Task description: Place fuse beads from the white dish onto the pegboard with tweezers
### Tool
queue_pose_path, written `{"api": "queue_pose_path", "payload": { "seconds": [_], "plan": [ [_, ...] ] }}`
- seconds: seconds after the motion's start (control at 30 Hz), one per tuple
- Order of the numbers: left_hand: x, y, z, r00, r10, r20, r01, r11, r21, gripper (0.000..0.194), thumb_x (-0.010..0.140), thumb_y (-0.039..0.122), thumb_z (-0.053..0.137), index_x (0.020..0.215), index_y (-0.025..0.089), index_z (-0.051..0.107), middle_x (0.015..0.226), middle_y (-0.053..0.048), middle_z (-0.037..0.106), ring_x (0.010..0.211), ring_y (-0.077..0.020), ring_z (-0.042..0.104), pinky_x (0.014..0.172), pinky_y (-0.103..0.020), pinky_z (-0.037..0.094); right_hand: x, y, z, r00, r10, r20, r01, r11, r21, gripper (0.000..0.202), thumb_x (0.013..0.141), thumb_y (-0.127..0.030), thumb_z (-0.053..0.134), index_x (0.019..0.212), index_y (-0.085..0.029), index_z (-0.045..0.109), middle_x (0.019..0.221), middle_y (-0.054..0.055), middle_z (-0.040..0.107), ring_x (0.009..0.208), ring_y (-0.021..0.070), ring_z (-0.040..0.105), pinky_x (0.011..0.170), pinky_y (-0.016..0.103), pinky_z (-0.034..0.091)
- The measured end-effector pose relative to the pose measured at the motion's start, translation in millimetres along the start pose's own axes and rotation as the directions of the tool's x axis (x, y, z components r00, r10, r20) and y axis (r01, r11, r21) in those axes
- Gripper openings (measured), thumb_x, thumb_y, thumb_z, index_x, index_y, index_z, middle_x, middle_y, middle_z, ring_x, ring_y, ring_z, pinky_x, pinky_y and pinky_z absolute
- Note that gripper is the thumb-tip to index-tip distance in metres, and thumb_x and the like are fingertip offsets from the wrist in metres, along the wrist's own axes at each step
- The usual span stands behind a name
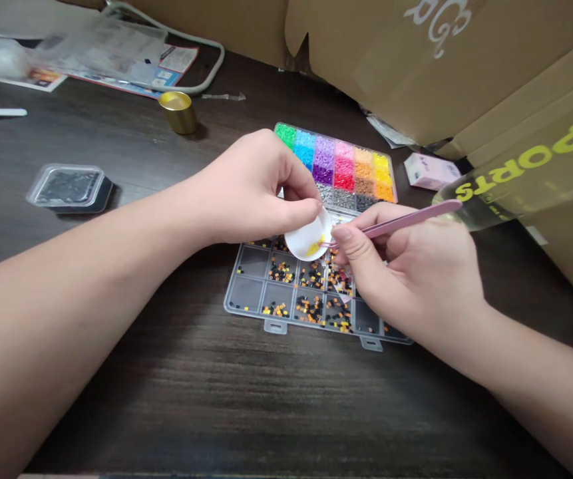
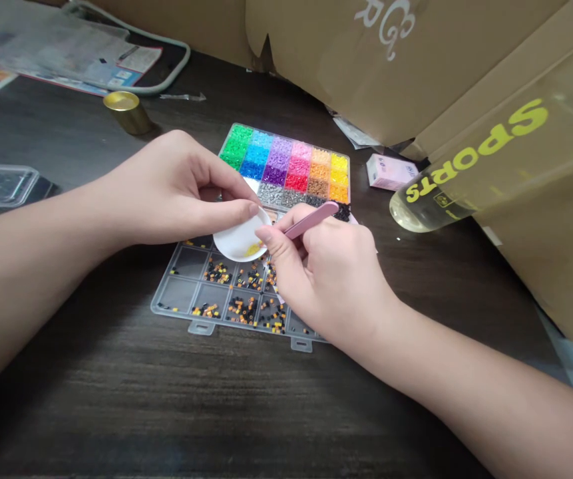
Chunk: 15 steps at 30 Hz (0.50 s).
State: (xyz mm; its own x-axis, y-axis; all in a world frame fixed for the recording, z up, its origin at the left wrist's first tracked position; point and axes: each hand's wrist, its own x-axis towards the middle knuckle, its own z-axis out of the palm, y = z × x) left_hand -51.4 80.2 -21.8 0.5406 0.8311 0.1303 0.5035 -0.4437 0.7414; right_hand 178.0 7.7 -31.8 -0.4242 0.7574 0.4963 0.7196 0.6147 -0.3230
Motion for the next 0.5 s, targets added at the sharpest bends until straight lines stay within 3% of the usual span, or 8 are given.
{"api": "queue_pose_path", "payload": {
  "seconds": [0.27,0.5],
  "plan": [
    [1.2,-1.5,-1.9,1.000,0.005,0.003,-0.005,1.000,-0.019,0.027,0.087,0.039,0.075,0.087,0.020,0.095,0.071,-0.002,0.079,0.067,-0.0180,0.064,0.062,-0.035,0.040,-3.2,-1.4,-3.4,0.996,0.068,-0.051,-0.068,0.998,0.012,0.046,0.112,-0.029,0.073,0.067,-0.021,0.070,0.069,0.002,0.079,0.053,0.0141,0.070,0.048,0.028,0.044],
    [0.1,-2.8,-2.9,1.000,-0.009,-0.011,0.008,1.000,-0.012,0.029,0.087,0.042,0.075,0.089,0.022,0.096,0.069,-0.002,0.078,0.069,-0.0186,0.067,0.060,-0.034,0.040,-4.8,-0.6,-5.2,0.996,0.056,-0.068,-0.053,0.998,0.042,0.045,0.111,-0.027,0.075,0.067,-0.021,0.068,0.069,0.001,0.079,0.052,0.0124,0.070,0.048,0.027,0.046]
  ]
}}
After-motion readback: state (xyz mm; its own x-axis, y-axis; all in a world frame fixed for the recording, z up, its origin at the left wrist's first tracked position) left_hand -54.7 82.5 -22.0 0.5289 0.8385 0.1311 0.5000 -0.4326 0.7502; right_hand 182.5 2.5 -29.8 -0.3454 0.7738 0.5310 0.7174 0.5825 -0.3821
